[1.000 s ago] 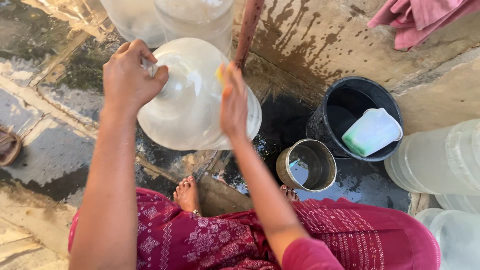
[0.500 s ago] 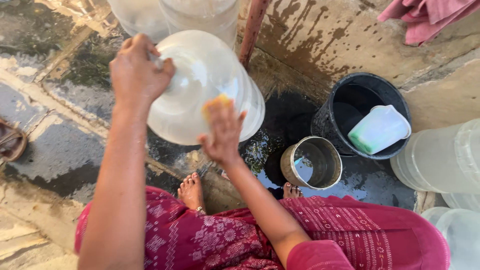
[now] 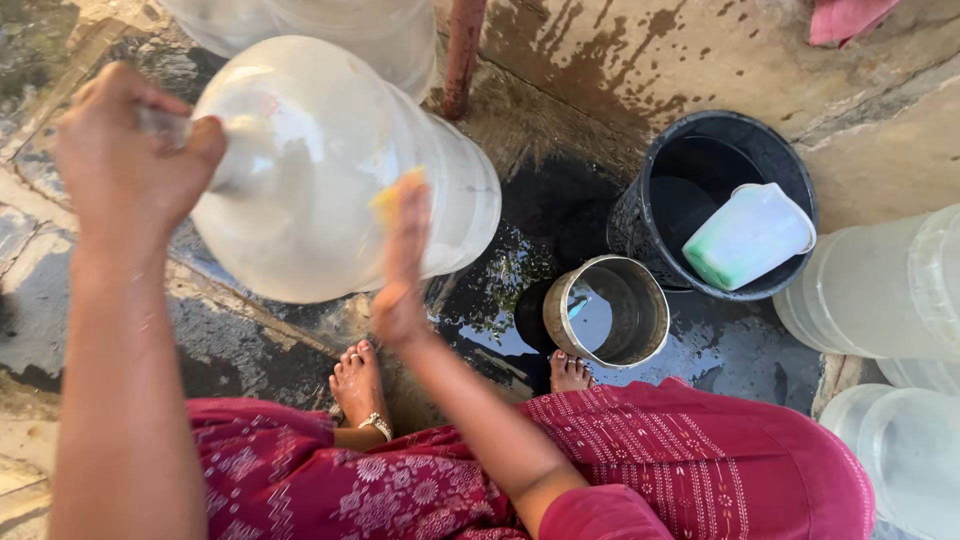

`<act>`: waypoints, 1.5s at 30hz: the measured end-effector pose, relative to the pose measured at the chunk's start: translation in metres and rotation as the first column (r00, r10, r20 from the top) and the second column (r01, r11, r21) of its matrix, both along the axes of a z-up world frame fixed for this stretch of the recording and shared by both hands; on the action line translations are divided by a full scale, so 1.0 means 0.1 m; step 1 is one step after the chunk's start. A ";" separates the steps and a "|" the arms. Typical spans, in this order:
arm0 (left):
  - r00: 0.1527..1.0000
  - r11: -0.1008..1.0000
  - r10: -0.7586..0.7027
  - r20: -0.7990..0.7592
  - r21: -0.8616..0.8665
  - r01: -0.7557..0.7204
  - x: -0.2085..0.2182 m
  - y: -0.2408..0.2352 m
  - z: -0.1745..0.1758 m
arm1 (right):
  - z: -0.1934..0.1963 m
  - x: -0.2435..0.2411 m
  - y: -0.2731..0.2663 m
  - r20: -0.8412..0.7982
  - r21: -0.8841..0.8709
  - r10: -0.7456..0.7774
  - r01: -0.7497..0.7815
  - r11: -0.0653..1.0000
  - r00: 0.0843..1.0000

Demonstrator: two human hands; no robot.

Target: The person cleans a large water jug by scrubbing the neck with a brush, reaching inside with a handful of small stones to shake and rinse, and finally wiping the exterior with a sponge.

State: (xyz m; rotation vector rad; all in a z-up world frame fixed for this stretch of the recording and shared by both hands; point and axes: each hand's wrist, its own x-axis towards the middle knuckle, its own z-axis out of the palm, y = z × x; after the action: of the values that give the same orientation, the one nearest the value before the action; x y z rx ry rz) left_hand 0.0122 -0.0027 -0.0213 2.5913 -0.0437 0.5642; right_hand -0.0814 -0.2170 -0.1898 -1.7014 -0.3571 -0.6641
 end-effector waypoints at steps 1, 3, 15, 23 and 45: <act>0.999 1.000 0.007 -0.036 -0.007 -0.008 -0.02 0.03 0.01 | 0.03 -0.03 0.09 0.108 -0.072 -0.007 0.015 0.997 0.994; 0.997 0.996 -0.074 0.033 0.059 0.072 -0.05 0.11 0.01 | -0.11 0.02 0.11 0.193 -0.087 -0.059 0.077 0.993 0.979; 0.969 0.983 -0.184 -0.165 -0.056 0.177 0.05 0.75 -0.59 | -1.79 0.84 -1.39 -0.555 0.805 0.310 0.404 0.435 0.772; 0.969 0.978 -0.180 -0.170 -0.133 0.159 0.32 1.20 -1.26 | -0.43 -0.13 0.30 -0.184 0.139 -0.202 0.229 0.964 0.962; 0.982 0.964 -0.149 -0.113 -0.236 0.119 -0.09 0.29 -0.23 | -1.91 0.91 -1.87 -0.656 0.736 0.494 0.338 0.587 0.570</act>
State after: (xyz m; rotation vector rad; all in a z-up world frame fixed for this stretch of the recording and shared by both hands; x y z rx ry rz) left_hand 0.0036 0.0265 -0.0443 2.3729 -0.1042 0.3290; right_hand 0.0094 -0.4039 -0.3803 -0.8631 0.5217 0.1687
